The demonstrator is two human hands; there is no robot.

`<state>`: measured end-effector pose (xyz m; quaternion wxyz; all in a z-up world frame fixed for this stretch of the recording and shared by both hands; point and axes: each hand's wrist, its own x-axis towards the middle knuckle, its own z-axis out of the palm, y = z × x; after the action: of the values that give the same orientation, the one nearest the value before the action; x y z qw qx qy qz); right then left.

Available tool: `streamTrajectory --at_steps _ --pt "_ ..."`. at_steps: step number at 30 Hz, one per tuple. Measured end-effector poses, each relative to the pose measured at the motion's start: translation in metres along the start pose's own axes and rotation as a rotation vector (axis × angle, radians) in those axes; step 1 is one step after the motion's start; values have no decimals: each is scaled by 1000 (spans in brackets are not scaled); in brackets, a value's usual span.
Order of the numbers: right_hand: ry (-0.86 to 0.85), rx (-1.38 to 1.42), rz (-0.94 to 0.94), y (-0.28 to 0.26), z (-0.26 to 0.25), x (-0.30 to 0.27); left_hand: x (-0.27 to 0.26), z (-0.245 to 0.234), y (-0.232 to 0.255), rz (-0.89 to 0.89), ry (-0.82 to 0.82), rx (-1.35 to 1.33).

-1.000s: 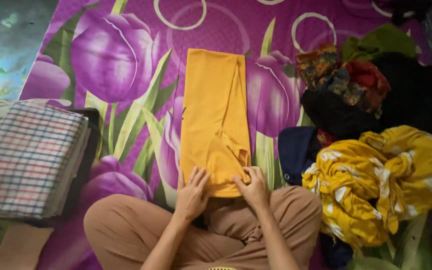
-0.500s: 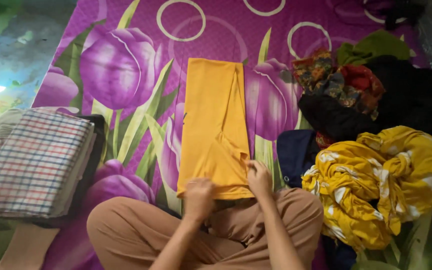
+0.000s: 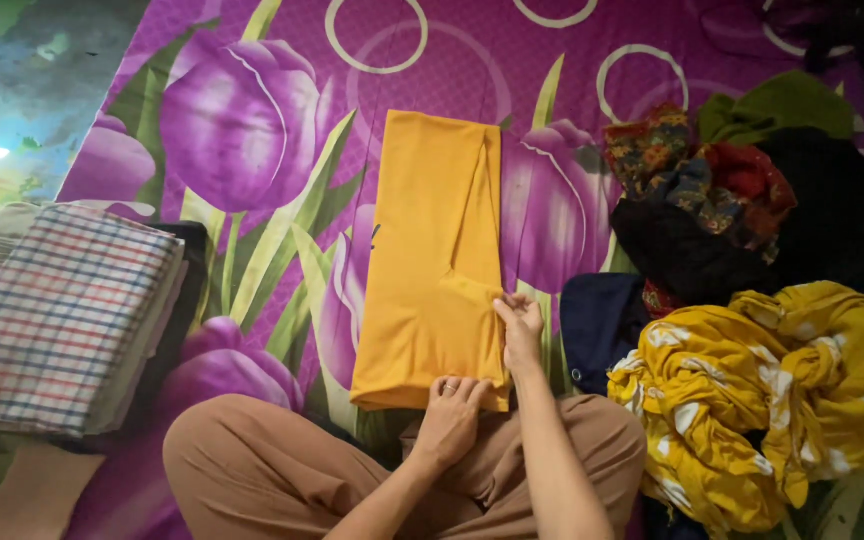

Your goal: Fold a yellow shirt on a bed.

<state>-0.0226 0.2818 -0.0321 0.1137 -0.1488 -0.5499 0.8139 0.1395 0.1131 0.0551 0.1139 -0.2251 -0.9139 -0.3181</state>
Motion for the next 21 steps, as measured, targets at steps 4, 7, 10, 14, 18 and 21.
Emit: streamTrajectory --at_steps 4,7,10,14,18,21 --pt "-94 -93 -76 -30 10 -9 7 -16 2 34 -73 -31" --pt "27 -695 -318 -50 32 -20 22 -22 -18 11 -149 -131" --pt "-192 -979 -865 -57 64 -56 32 -10 -48 -140 106 -33" --pt "-405 -1370 -763 -42 77 -73 26 -8 -84 -157 108 222" --pt "-301 -1572 -540 -26 67 -69 4 -23 -85 -134 61 175" --pt "-176 -1566 -568 -23 62 -84 8 -31 -78 -225 -5 182"
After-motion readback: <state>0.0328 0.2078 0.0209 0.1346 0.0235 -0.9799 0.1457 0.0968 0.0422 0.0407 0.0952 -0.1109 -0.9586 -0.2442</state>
